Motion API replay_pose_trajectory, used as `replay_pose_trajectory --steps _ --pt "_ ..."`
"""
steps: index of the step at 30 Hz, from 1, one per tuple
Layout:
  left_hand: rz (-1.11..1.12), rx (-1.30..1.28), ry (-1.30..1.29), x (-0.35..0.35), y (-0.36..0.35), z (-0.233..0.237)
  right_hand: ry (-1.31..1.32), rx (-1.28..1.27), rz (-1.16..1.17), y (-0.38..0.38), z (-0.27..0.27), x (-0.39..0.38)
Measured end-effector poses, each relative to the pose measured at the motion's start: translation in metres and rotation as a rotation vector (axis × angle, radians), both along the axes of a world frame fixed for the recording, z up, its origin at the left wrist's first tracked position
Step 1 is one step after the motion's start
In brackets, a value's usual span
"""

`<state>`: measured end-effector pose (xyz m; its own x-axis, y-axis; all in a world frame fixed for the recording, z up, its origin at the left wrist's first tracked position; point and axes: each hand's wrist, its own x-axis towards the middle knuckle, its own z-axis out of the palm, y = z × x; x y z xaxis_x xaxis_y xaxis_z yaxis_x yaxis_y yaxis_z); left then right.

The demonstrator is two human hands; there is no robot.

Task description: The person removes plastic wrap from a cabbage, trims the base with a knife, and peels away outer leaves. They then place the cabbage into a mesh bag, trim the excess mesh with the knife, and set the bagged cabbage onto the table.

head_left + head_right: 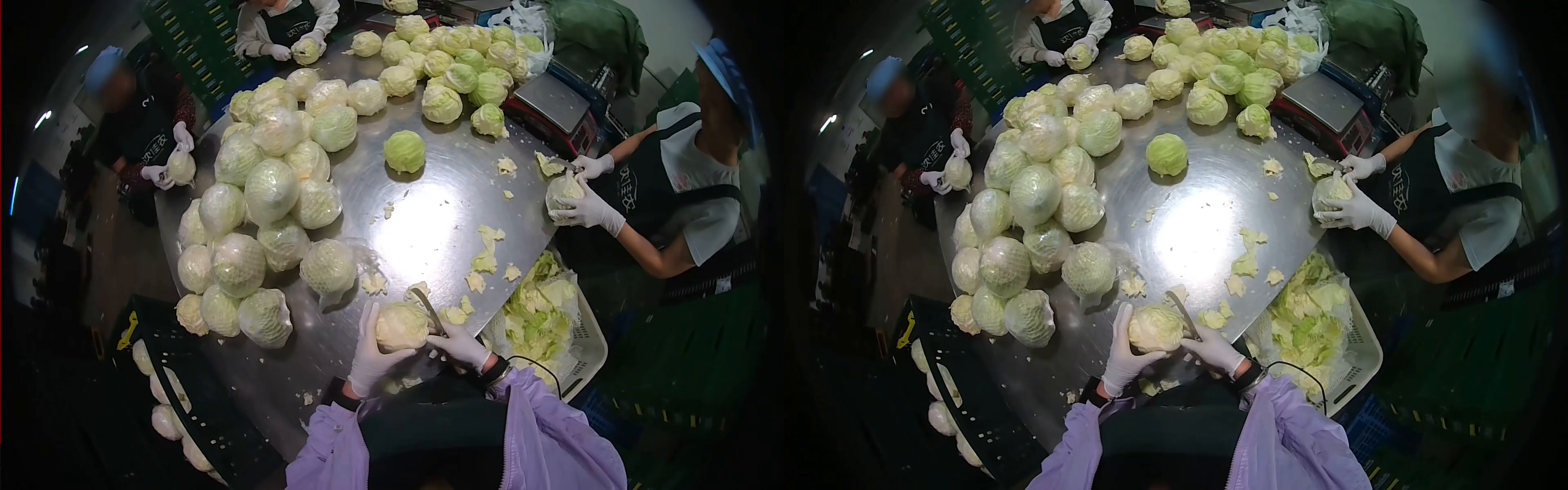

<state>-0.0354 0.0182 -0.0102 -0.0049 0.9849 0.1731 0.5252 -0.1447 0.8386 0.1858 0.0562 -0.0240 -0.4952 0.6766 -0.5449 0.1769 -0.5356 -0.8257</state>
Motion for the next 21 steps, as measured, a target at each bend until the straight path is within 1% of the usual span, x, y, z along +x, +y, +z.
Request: replay_pose_trajectory --steps 1,2,3,4,5,6,7,9,10,11,13,14,16,17,19,20,21 --pt "0.045 0.000 -0.036 0.004 0.001 -0.005 -0.080 0.032 0.056 0.001 -0.001 0.003" --pt "0.048 -0.001 -0.038 0.009 0.003 -0.009 -0.095 0.139 0.006 -0.001 0.016 0.006" --pt "0.066 -0.097 -0.266 0.014 0.003 -0.014 -0.097 0.135 0.008 -0.001 0.014 0.010" --pt "0.083 -0.193 -0.495 0.017 0.002 -0.018 -0.215 0.273 0.001 -0.001 0.010 0.016" --pt "0.083 -0.195 -0.499 0.020 0.005 -0.016 -0.333 0.412 -0.006 0.001 0.015 0.018" --pt "0.060 -0.240 -0.524 0.022 0.012 -0.015 -0.396 0.552 0.030 0.002 0.029 0.018" --pt "0.033 -0.285 -0.547 0.024 0.017 -0.013 -0.401 0.551 0.026 0.001 0.026 0.014" --pt "0.013 -0.328 -0.543 0.027 0.026 -0.012 -0.499 1.223 -0.009 0.003 0.018 0.005" --pt "0.003 -0.370 -0.535 0.027 0.030 -0.011 -0.529 1.207 0.047 0.002 0.015 0.000" --pt "-0.001 -0.369 -0.536 0.026 0.033 -0.011 -0.533 1.208 0.043 0.003 0.020 -0.004" --pt "-0.023 -0.369 -0.345 0.019 0.038 -0.011 -0.614 0.985 0.101 0.004 0.031 -0.010" --pt "-0.022 -0.367 -0.347 0.014 0.042 -0.012 -0.614 0.986 0.102 0.007 0.033 -0.011" --pt "-0.107 -0.425 -0.265 0.007 0.048 -0.015 -0.611 0.993 0.144 0.011 0.035 -0.013" --pt "-0.107 -0.427 -0.268 0.008 0.049 -0.017 -0.613 0.990 0.146 0.014 0.036 -0.015" --pt "-0.079 -0.484 -0.493 0.010 0.053 -0.020 -0.680 0.919 0.172 0.022 0.039 -0.019" --pt "-0.081 -0.481 -0.494 0.013 0.056 -0.014 -0.682 0.922 0.171 0.027 0.036 -0.019" --pt "-0.064 -0.508 -0.489 0.015 0.059 -0.008 -0.656 0.935 0.117 0.033 0.028 -0.018"
